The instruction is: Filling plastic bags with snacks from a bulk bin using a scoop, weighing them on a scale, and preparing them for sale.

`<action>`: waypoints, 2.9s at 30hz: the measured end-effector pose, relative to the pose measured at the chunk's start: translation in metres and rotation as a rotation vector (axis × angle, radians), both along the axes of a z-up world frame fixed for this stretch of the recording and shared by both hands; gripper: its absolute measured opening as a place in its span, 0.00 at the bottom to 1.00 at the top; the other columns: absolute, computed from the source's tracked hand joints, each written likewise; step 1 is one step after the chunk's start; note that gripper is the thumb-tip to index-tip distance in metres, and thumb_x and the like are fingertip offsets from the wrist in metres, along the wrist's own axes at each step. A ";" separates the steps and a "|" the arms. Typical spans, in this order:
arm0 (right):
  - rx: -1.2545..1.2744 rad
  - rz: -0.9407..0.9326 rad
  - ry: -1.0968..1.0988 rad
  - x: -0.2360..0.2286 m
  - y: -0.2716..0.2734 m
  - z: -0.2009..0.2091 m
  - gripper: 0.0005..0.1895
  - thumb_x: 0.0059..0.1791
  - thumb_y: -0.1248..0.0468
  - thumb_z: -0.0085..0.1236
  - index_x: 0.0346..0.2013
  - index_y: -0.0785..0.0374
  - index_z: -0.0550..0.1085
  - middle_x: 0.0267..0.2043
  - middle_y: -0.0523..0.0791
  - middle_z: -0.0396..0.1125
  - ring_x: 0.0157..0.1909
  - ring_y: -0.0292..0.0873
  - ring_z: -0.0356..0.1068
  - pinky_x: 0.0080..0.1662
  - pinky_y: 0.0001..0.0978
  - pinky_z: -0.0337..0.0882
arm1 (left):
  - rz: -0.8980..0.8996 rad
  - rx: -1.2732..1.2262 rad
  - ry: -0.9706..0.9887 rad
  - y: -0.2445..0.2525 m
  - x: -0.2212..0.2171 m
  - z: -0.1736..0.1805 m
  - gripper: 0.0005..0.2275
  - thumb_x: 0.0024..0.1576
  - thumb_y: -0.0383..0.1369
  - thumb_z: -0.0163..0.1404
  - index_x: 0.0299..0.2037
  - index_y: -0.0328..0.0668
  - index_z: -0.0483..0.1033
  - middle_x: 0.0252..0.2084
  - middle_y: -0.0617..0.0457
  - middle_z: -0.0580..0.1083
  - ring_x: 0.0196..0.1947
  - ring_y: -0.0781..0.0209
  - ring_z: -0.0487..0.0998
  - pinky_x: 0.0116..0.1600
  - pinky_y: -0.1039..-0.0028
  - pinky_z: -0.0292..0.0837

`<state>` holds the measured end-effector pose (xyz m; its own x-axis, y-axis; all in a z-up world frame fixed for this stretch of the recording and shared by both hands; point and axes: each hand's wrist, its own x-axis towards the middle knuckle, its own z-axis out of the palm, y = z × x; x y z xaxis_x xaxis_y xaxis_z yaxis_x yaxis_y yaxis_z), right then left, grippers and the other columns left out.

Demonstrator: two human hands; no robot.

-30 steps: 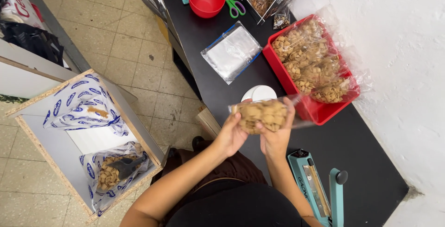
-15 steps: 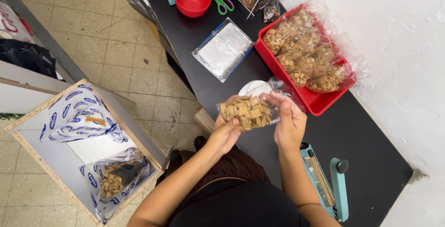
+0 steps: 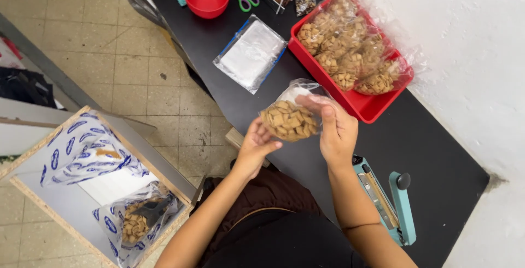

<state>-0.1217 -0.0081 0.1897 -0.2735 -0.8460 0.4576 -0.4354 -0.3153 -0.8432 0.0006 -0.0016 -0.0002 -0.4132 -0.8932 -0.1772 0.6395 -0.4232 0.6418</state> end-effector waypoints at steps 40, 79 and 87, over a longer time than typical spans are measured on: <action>0.184 -0.187 -0.193 -0.123 -0.047 -0.215 0.23 0.60 0.51 0.38 0.48 0.66 0.76 0.49 0.48 0.74 0.55 0.44 0.73 0.60 0.35 0.71 | 0.098 0.133 -0.784 0.030 0.132 -0.049 0.15 0.63 0.25 0.44 0.61 0.37 0.67 0.48 0.48 0.76 0.45 0.58 0.78 0.53 0.71 0.73; 0.424 -0.119 0.021 -0.051 0.073 -0.274 0.09 0.59 0.58 0.46 0.40 0.58 0.71 0.25 0.39 0.65 0.29 0.37 0.63 0.40 0.32 0.65 | 0.777 0.244 -0.625 0.055 0.245 -0.101 0.15 0.60 0.32 0.48 0.57 0.44 0.68 0.46 0.51 0.77 0.38 0.61 0.79 0.40 0.74 0.72; 0.269 0.626 0.207 0.048 0.000 -0.288 0.08 0.53 0.58 0.52 0.39 0.49 0.80 0.21 0.34 0.72 0.21 0.27 0.69 0.36 0.17 0.69 | 0.883 0.464 -0.724 0.121 0.276 -0.076 0.16 0.55 0.27 0.44 0.53 0.48 0.74 0.42 0.58 0.77 0.35 0.67 0.80 0.34 0.79 0.65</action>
